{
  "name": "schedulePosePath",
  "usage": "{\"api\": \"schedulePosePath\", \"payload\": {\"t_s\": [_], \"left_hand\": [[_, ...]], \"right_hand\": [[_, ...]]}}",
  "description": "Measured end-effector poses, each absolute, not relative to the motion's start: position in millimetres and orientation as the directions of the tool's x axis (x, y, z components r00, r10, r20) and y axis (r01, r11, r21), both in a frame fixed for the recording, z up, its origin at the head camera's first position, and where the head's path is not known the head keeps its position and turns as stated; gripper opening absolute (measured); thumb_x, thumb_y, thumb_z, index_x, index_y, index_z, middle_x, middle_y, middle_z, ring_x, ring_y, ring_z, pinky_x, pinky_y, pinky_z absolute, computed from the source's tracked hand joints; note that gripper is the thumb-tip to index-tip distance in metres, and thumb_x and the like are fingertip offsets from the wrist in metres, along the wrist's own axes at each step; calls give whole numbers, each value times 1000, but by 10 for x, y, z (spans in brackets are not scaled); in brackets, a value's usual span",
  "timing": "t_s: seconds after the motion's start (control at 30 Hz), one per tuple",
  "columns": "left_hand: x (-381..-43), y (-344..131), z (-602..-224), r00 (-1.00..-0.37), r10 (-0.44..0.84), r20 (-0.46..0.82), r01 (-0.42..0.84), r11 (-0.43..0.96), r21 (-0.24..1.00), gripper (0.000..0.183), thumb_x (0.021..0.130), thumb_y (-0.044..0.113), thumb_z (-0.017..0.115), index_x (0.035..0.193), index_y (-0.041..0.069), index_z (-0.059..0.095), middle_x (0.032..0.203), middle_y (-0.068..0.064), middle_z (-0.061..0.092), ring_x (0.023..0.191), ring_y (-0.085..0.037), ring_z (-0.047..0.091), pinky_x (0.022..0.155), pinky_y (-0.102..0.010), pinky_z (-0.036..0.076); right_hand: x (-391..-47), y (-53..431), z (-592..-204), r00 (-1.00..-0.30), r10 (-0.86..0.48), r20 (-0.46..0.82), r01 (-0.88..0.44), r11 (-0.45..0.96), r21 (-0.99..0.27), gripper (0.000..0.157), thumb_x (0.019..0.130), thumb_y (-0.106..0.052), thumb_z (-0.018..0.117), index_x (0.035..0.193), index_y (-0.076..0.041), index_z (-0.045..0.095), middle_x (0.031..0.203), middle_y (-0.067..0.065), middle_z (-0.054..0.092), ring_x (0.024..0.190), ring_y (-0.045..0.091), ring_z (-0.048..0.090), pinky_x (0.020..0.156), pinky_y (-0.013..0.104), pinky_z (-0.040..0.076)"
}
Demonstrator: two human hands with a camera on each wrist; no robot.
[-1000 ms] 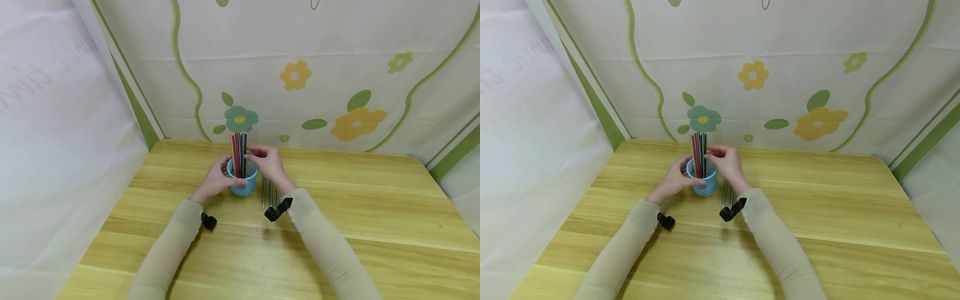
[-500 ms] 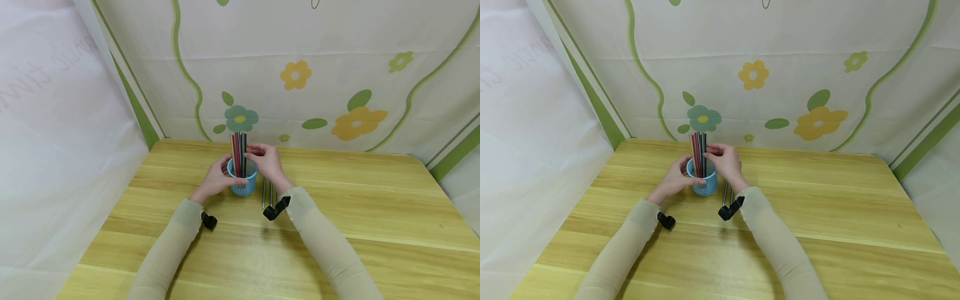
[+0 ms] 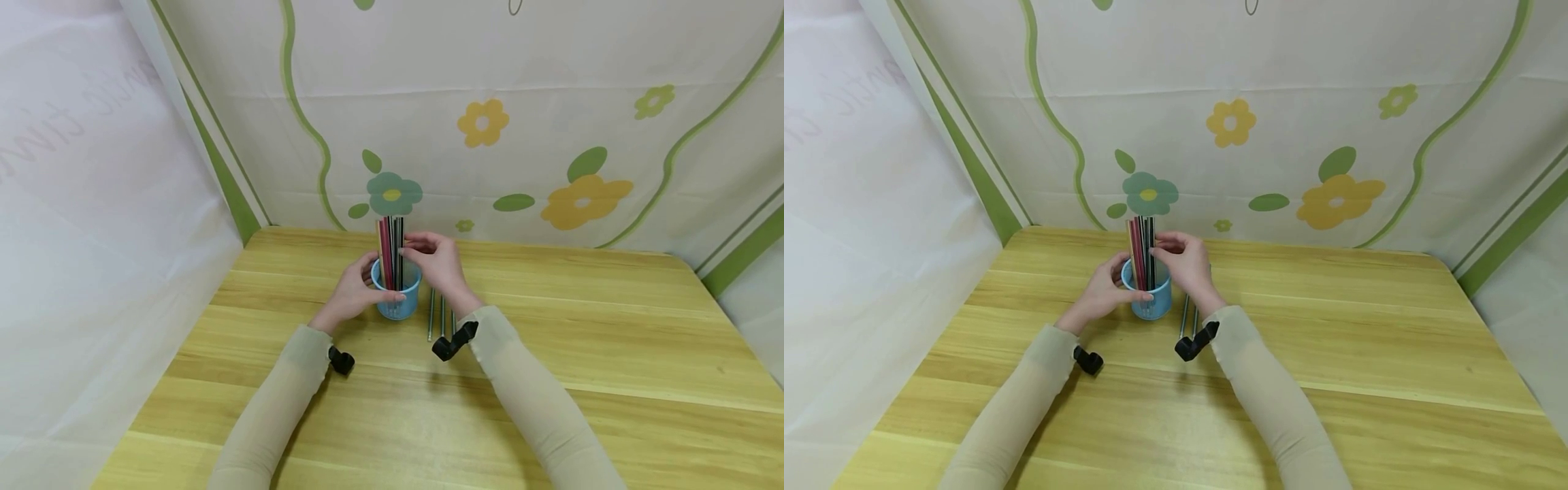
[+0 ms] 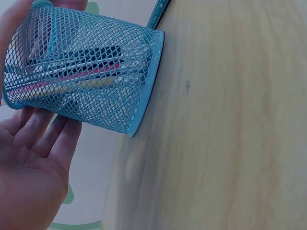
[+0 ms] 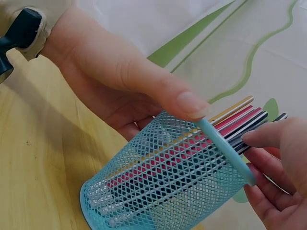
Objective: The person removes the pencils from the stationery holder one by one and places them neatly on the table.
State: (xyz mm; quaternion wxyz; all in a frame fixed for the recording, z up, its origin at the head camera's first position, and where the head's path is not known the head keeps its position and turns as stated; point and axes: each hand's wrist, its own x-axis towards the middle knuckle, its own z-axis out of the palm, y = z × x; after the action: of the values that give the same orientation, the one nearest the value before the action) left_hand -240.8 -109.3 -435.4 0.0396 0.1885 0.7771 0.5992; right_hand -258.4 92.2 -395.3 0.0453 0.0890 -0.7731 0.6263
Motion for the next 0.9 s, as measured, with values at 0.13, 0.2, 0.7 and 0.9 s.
{"api": "schedulePosePath", "payload": {"t_s": [0.13, 0.2, 0.7, 0.9], "left_hand": [[-2418, -1091, -4362, -924, 342, 172, 253, 209, 945, 74, 76, 20, 93, 139, 17, 53, 129, -1, 62, 115, -20, 62, 101, -39, 48], [-2420, -1092, -4363, -922, 344, 176, 257, 204, 945, 74, 76, 21, 93, 138, 17, 53, 129, -1, 62, 114, -20, 62, 101, -40, 48], [-2425, -1098, -4371, -922, 348, 171, 255, 214, 943, 75, 76, 21, 94, 138, 15, 53, 128, -1, 63, 114, -19, 62, 101, -40, 49], [-2416, -1100, -4363, -925, 343, 164, 252, 227, 941, 72, 76, 23, 94, 136, 16, 54, 126, -1, 63, 115, -20, 61, 101, -40, 48]], "right_hand": [[-2577, 943, -3920, -978, -82, 193, -206, 184, -961, 26, 93, -14, 78, 118, -8, 74, 103, 6, 74, 97, 21, 68, 88, 37, 56], [-2570, 956, -3902, -978, -80, 192, -204, 186, -961, 27, 93, -15, 78, 118, -8, 74, 104, 6, 73, 97, 21, 68, 88, 36, 56], [-2560, 1095, -3744, -967, -17, 254, -255, 75, -964, 29, 90, -15, 81, 115, -4, 74, 105, 8, 73, 94, 22, 69, 82, 32, 58], [-2543, 1129, -3620, -953, 21, 303, -303, 34, -952, 30, 89, -13, 82, 115, -1, 73, 103, 10, 73, 89, 21, 70, 80, 34, 59]]}}
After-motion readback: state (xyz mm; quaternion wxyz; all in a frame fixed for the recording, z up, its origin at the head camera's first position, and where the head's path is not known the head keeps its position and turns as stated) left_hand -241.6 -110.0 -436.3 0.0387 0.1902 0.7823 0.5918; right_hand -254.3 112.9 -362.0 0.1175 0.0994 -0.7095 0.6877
